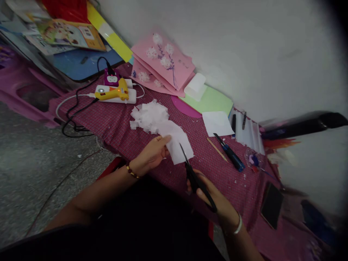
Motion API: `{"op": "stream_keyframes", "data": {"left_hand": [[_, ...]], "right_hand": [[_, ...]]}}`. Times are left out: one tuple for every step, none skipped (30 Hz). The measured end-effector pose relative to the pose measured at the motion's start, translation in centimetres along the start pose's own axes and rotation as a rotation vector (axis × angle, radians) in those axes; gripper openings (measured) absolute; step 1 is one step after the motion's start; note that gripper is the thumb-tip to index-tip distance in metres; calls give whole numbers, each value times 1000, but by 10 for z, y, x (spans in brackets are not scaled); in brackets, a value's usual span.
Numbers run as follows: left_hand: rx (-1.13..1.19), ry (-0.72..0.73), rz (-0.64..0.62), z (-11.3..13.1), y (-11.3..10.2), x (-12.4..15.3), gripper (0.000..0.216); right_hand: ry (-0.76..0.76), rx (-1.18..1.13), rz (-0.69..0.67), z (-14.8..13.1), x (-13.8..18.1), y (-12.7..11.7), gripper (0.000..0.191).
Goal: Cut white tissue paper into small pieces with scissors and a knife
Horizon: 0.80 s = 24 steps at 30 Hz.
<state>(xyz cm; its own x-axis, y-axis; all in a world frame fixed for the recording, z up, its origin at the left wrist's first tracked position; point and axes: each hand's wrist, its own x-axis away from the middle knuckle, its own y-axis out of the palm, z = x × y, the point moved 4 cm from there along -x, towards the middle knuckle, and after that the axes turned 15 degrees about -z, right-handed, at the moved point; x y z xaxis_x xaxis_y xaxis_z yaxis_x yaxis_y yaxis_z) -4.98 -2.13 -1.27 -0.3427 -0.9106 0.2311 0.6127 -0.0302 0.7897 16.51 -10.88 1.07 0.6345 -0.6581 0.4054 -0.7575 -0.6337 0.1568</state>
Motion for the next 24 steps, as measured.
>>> {"op": "stream_keyframes", "data": {"left_hand": [[-4, -2, 3, -1, 1, 0, 16], [-8, -4, 3, -2, 2, 0, 16], [-10, -8, 0, -2, 2, 0, 16], [-9, -11, -4, -2, 3, 0, 16], [-3, -12, -5, -2, 4, 0, 16], [4, -9, -7, -2, 4, 0, 16], [10, -5, -8, -2, 5, 0, 15], [16, 0, -9, -2, 5, 0, 15], [23, 6, -10, -1, 4, 0, 14], [31, 12, -12, -1, 4, 0, 13], [38, 15, -14, -2, 3, -1, 13], [45, 16, -14, -2, 3, -1, 13], [50, 14, -14, -3, 2, -1, 14], [53, 11, -14, -3, 2, -1, 15], [56, 8, -14, -3, 2, -1, 17], [59, 5, -18, -4, 2, -1, 17], [62, 4, -21, -4, 3, -1, 18], [65, 2, -23, -4, 4, -1, 18], [66, -2, -20, -3, 5, -1, 19], [66, -5, -12, -3, 6, -1, 19], [66, -9, -3, -2, 7, 0, 20], [65, -16, 6, -2, 7, 0, 21], [66, -18, 10, -1, 8, -1, 22], [67, -18, 11, 0, 8, -1, 22]], "right_hand": [[2, 6, 3, 0, 0, 0, 58], [3, 15, 7, 0, 1, 0, 59], [4, 24, 7, 0, 1, 0, 59], [6, 32, 3, 0, 2, 0, 60], [9, 38, -4, 0, 2, 0, 61], [12, 42, -11, 0, 3, -1, 62], [15, 43, -17, 0, 3, -1, 62], [17, 43, -21, 0, 4, -1, 62], [20, 43, -23, -1, 4, -1, 61], [19, 47, -20, -1, 4, -1, 60], [16, 54, -14, -1, 4, -1, 58], [10, 66, -9, -2, 4, -1, 57], [2, 82, -4, -2, 4, -1, 56], [-7, 95, 2, -2, 3, 0, 55], [-18, 105, 10, -3, 3, 0, 54], [-26, 110, 18, -2, 3, 0, 54], [-29, 112, 24, -2, 3, 1, 54], [-29, 112, 28, -2, 3, 1, 55], [-28, 109, 31, -1, 4, 1, 56], [-24, 109, 27, -1, 4, 1, 57], [-23, 112, 18, -1, 4, 2, 59], [-22, 117, 8, -1, 4, 2, 60], [-22, 122, 1, -1, 5, 2, 61], [-22, 128, -5, -1, 5, 2, 60]]}}
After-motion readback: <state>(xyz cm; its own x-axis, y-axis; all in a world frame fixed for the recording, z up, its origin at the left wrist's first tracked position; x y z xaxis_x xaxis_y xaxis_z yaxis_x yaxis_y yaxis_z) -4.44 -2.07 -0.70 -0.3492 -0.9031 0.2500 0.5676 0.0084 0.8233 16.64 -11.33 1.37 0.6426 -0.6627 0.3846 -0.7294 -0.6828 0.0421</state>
